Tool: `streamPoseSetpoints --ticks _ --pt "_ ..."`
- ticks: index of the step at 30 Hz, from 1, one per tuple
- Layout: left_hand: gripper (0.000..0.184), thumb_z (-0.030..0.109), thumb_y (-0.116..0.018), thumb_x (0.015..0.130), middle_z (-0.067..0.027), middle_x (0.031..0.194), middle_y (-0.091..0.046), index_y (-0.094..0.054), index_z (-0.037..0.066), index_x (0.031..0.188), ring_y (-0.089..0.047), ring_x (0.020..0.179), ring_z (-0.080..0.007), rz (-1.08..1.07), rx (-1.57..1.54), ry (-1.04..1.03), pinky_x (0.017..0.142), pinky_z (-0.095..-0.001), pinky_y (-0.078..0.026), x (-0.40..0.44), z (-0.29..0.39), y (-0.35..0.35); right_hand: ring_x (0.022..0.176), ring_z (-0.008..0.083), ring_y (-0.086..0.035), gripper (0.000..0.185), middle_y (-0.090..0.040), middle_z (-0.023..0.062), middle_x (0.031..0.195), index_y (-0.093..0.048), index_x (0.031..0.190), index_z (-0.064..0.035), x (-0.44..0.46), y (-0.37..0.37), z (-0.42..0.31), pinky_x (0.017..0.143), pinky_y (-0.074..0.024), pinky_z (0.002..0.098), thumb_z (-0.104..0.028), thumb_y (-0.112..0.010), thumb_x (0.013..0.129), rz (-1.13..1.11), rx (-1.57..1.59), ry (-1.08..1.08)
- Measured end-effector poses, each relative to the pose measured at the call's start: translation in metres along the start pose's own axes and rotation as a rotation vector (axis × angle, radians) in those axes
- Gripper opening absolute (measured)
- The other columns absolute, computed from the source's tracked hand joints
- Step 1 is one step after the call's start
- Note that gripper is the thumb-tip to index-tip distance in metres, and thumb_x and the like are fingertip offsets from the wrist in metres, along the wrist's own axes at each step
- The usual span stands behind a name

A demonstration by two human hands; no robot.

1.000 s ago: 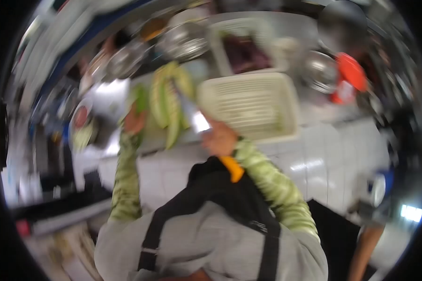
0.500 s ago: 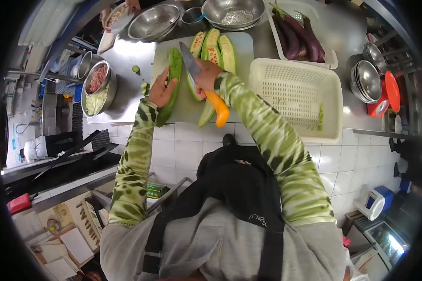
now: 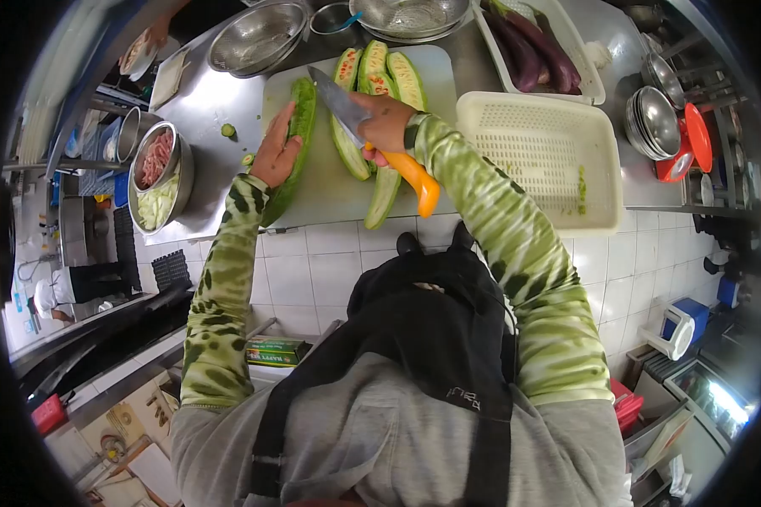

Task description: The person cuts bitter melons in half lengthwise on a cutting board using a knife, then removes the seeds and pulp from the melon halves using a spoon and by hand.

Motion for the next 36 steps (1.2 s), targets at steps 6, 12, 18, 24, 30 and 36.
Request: streamPoseSetpoints --ticks 6,12,18,24,30,36 --pt "0.062 0.016 -0.051 0.093 -0.028 0.151 -0.032 -0.03 0.0 0.149 -0.032 0.141 -0.0415 0.023 0.063 0.012 0.113 -0.0413 -0.029 0.012 -0.009 -0.006 0.057 0.0164 -0.06 0.069 -0.06 0.0124 0.078 -0.021 0.155 -0.011 0.007 0.006 0.01 0.046 -0.0509 0.0313 -0.009 -0.047 0.091 -0.008 0.031 0.022" --pt "0.055 0.014 -0.048 0.097 -0.0283 0.151 -0.033 -0.032 0.0 0.148 -0.034 0.139 -0.0425 0.113 -0.006 0.039 0.113 -0.0425 -0.03 0.018 -0.015 -0.012 0.055 0.0172 -0.061 0.07 -0.061 0.0125 0.075 -0.019 0.155 -0.0087 0.011 0.006 -0.002 0.045 -0.0507 0.0307 -0.008 -0.045 0.09 0.013 -0.014 0.036" --pt "0.061 0.022 -0.054 0.096 -0.0298 0.149 -0.035 -0.032 0.0 0.148 -0.035 0.138 -0.0433 0.079 0.092 0.147 0.112 -0.0418 -0.031 0.017 -0.025 -0.011 0.048 0.0165 -0.058 0.072 -0.063 0.0128 0.073 -0.018 0.155 -0.0103 0.007 0.008 -0.014 0.043 -0.0492 0.0304 -0.008 -0.046 0.089 -0.003 -0.065 -0.011" --pt "0.07 0.026 -0.061 0.092 -0.0297 0.141 -0.045 -0.03 0.0 0.149 -0.044 0.133 -0.0407 0.005 -0.068 0.168 0.109 -0.0393 -0.036 0.02 -0.015 -0.013 0.046 0.0158 -0.056 0.071 -0.064 0.0125 0.074 -0.019 0.156 -0.0135 0.006 0.001 0.003 0.044 -0.0492 0.0318 -0.01 -0.046 0.09 0.073 0.035 -0.022" --pt "0.062 0.022 -0.057 0.095 -0.0274 0.137 -0.05 -0.034 0.001 0.148 -0.051 0.126 -0.0379 -0.027 -0.179 0.214 0.105 -0.0377 -0.04 0.018 -0.026 -0.021 0.047 0.0158 -0.056 0.069 -0.064 0.012 0.076 -0.021 0.155 -0.0151 0.003 0.001 0.017 0.044 -0.0491 0.0319 -0.012 -0.047 0.091 0.11 0.096 0.004" --pt "0.056 0.024 -0.051 0.099 -0.0289 0.139 -0.048 -0.035 0.004 0.148 -0.05 0.126 -0.041 -0.021 -0.079 0.174 0.106 -0.039 -0.038 0.017 -0.022 -0.017 0.048 0.0158 -0.057 0.068 -0.064 0.0114 0.077 -0.021 0.155 -0.0137 -0.002 0.002 0.018 0.045 -0.0498 0.0313 -0.013 -0.048 0.092 0.089 0.104 0.001"
Point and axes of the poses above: each hand's wrist, its own x-axis towards the middle knuckle, its own y-axis out of the back of the hand, z = x × y, the point moved 10 cm from there along x, towards the middle knuckle
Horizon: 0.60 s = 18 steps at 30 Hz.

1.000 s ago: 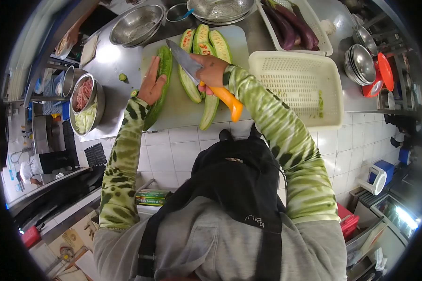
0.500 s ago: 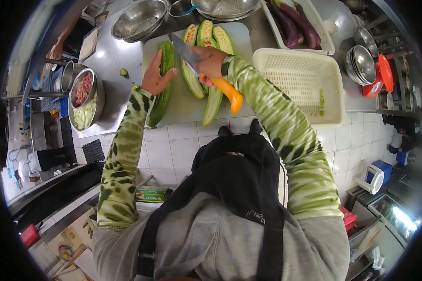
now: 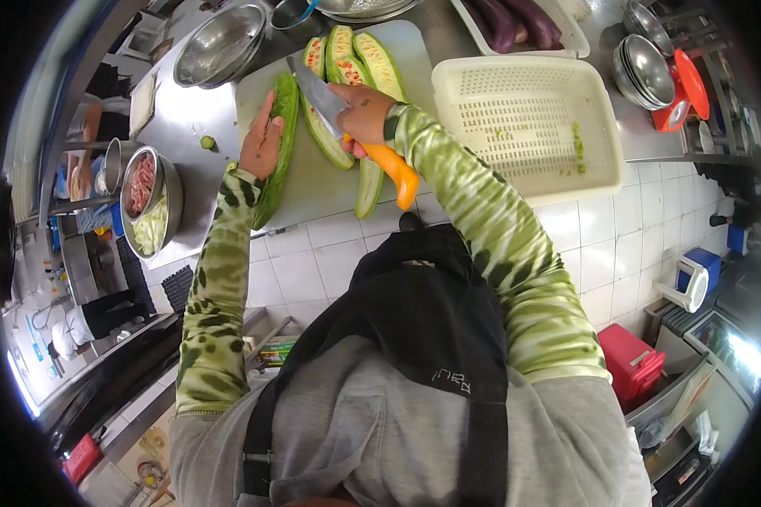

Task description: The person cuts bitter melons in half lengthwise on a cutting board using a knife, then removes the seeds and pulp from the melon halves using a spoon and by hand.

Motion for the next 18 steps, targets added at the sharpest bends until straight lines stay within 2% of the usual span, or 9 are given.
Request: streamPoseSetpoints --ticks 7,10,13,18 --pt "0.052 0.028 -0.048 0.101 -0.0266 0.131 -0.056 -0.038 0.007 0.147 -0.041 0.132 -0.0492 0.028 0.04 -0.041 0.111 -0.0461 -0.032 0.0 -0.013 -0.002 0.049 0.0152 -0.057 0.068 -0.064 0.0116 0.077 -0.02 0.156 -0.0155 0.009 0.002 0.008 0.047 -0.0507 0.0303 -0.012 -0.046 0.093 -0.012 -0.006 0.025" --pt "0.053 0.03 -0.048 0.101 -0.0253 0.125 -0.06 -0.038 0.007 0.147 -0.041 0.132 -0.0499 0.026 0.005 -0.045 0.11 -0.0473 -0.032 0.0 -0.012 -0.002 0.052 0.0167 -0.059 0.071 -0.065 0.0122 0.077 -0.019 0.156 -0.0164 0.003 0.004 0.001 0.049 -0.0526 0.0313 -0.009 -0.045 0.09 -0.05 -0.055 -0.018" --pt "0.053 0.03 -0.048 0.101 -0.023 0.122 -0.062 -0.038 0.006 0.147 -0.042 0.131 -0.0502 0.052 0.019 -0.077 0.111 -0.0474 -0.031 0.001 -0.01 0.0 0.045 0.0146 -0.055 0.068 -0.064 0.0113 0.072 -0.022 0.155 -0.0145 0.012 0.005 -0.005 0.044 -0.0481 0.029 -0.011 -0.047 0.092 -0.027 -0.078 -0.02" --pt "0.053 0.032 -0.046 0.101 -0.0166 0.109 -0.068 -0.037 0.01 0.149 -0.04 0.133 -0.0487 0.032 0.064 -0.02 0.112 -0.0489 -0.027 -0.001 -0.007 -0.001 0.045 0.0145 -0.056 0.072 -0.065 0.0119 0.072 -0.024 0.155 -0.0153 0.05 0.004 -0.017 0.042 -0.0471 0.0295 -0.006 -0.046 0.087 0.019 -0.095 -0.032"
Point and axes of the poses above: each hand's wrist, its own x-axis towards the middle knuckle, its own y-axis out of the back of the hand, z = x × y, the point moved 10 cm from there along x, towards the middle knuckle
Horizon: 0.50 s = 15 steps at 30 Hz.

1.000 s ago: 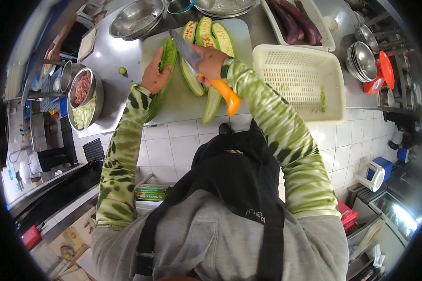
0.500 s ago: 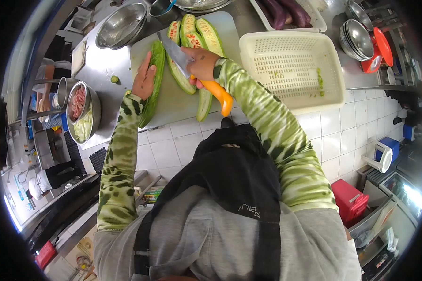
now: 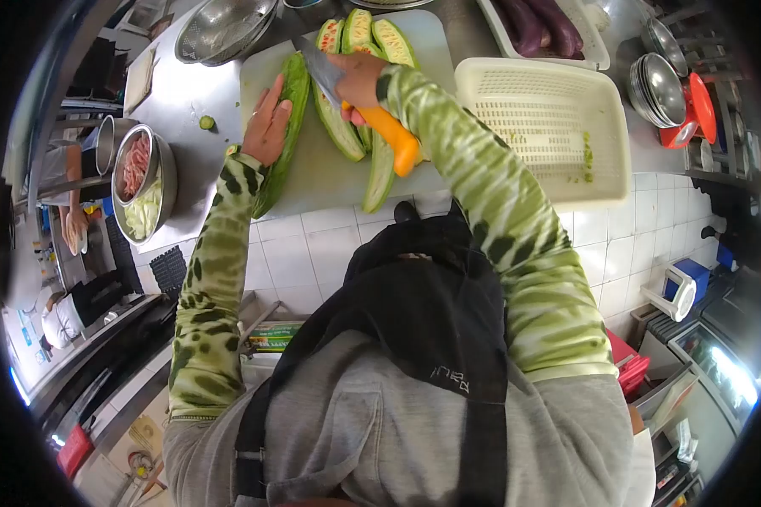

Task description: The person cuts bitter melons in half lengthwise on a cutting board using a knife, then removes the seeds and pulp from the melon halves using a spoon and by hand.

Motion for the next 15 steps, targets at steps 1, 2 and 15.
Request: streamPoseSetpoints --ticks 1,2,15 --pt "0.053 0.032 -0.046 0.101 -0.0155 0.106 -0.068 -0.037 0.01 0.149 -0.04 0.133 -0.0483 0.0 0.027 0.017 0.112 -0.049 -0.026 0.0 -0.001 0.0 0.045 0.0145 -0.056 0.073 -0.065 0.0119 0.072 -0.024 0.155 -0.0158 0.009 -0.002 -0.003 0.042 -0.047 0.0295 -0.006 -0.046 0.086 0.002 -0.005 -0.003" --pt "0.054 0.033 -0.046 0.101 -0.0153 0.104 -0.069 -0.036 0.011 0.149 -0.039 0.134 -0.0478 -0.01 0.031 0.031 0.112 -0.0496 -0.025 -0.001 -0.001 -0.001 0.046 0.0147 -0.056 0.072 -0.065 0.0119 0.072 -0.025 0.155 -0.0184 0.016 -0.001 -0.005 0.042 -0.0473 0.0295 -0.005 -0.045 0.087 0.023 -0.026 -0.014" --pt "0.05 0.022 -0.045 0.102 -0.0239 0.107 -0.065 -0.036 0.003 0.147 -0.051 0.124 -0.0392 0.012 0.112 -0.014 0.118 -0.0431 -0.023 0.003 0.009 0.001 0.047 0.0176 -0.058 0.074 -0.065 0.0145 0.073 -0.021 0.156 -0.015 -0.009 -0.036 0.011 0.042 -0.0471 0.0345 -0.008 -0.05 0.088 0.013 0.144 0.018"
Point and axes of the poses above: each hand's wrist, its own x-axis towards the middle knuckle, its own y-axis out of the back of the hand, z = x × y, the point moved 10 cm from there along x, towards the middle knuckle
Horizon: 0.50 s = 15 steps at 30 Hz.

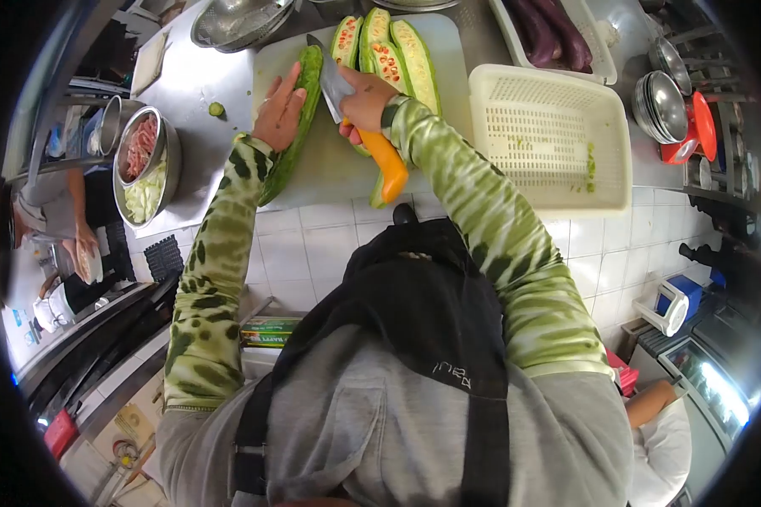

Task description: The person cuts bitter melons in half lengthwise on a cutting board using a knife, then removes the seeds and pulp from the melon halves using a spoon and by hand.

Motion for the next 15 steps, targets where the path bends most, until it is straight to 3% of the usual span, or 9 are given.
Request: streamPoseSetpoints --ticks 4,7,15 --pt "0.056 0.033 -0.046 0.1 -0.0196 0.142 -0.049 -0.036 0.006 0.148 -0.037 0.134 -0.0498 0.002 -0.106 -0.123 0.11 -0.0535 -0.027 -0.012 0.018 0.025 0.047 0.0172 -0.057 0.075 -0.065 0.0138 0.074 -0.019 0.156 -0.0173 0.019 0.016 -0.012 0.043 -0.0464 0.0344 -0.008 -0.05 0.089 -0.021 -0.037 -0.011" --pt "0.053 0.03 -0.045 0.1 -0.0171 0.145 -0.047 -0.038 0.005 0.147 -0.035 0.136 -0.0485 -0.123 0.129 -0.169 0.11 -0.0533 -0.027 -0.067 0.012 0.039 0.048 0.0166 -0.057 0.075 -0.065 0.0129 0.075 -0.018 0.156 -0.0192 0.026 0.018 -0.01 0.043 -0.046 0.0335 -0.009 -0.049 0.089 -0.034 -0.052 -0.051" --pt "0.045 0.027 -0.041 0.103 -0.0181 0.135 -0.056 -0.047 0.006 0.142 -0.036 0.134 -0.0488 -0.079 0.082 -0.063 0.11 -0.0519 -0.029 -0.087 0.006 0.03 0.048 0.0157 -0.057 0.078 -0.065 0.0127 0.074 -0.018 0.157 -0.0181 0.018 0.008 -0.008 0.043 -0.0469 0.0325 -0.008 -0.051 0.087 -0.024 -0.069 -0.047"
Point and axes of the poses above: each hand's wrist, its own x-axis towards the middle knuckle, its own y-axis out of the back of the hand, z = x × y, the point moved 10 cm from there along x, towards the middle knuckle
